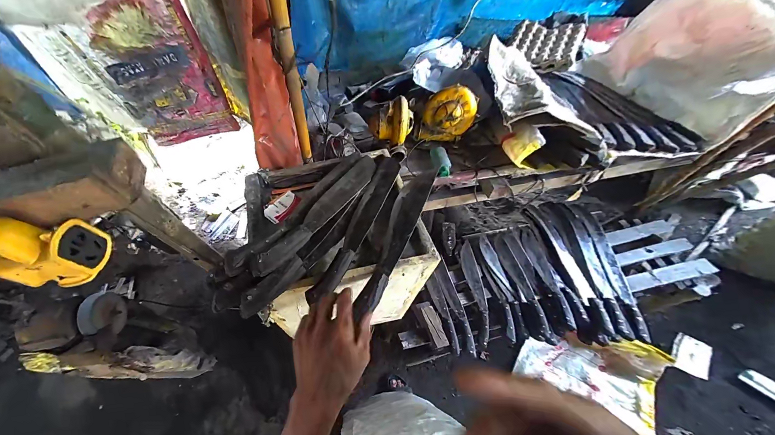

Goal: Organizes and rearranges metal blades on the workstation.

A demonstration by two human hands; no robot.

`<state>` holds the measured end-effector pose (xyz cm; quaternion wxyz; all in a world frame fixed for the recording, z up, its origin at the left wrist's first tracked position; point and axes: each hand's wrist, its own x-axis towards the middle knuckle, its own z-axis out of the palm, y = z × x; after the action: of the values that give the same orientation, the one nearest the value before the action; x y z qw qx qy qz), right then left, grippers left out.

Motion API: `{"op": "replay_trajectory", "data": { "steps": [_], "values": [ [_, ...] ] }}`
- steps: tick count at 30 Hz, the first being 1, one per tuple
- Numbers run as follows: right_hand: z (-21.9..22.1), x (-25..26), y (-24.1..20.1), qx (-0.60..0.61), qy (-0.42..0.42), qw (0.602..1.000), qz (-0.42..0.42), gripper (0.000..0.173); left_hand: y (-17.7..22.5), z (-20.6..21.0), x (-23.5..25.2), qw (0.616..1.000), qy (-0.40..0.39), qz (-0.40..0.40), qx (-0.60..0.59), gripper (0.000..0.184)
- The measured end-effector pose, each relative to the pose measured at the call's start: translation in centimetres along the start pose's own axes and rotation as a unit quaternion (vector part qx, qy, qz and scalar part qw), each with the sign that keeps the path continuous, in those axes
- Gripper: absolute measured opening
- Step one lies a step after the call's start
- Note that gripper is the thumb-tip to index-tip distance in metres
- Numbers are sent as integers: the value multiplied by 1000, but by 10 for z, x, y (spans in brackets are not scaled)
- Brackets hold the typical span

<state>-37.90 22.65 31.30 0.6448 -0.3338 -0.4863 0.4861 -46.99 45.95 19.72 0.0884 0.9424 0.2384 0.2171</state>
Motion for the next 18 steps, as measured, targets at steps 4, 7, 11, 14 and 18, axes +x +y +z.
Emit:
{"op": "replay_trajectory", "data": {
  "steps": [4,7,11,14,18],
  "values": [
    [-104,-11,94,-207,244,945,59,57,-32,-57,29,998,43,22,45,44],
    [-147,-19,150,-297,303,899,106,51,-62,-67,71,992,-19,27,119,54],
    [-159,-7,180,-270,295,902,166,44,-83,-53,118,971,-133,11,200,76],
    [-160,9,191,-206,279,918,194,46,-54,-40,129,967,-116,70,214,69],
    [-160,18,202,-173,272,929,179,47,-8,7,106,960,-120,142,211,39]
  ]
}}
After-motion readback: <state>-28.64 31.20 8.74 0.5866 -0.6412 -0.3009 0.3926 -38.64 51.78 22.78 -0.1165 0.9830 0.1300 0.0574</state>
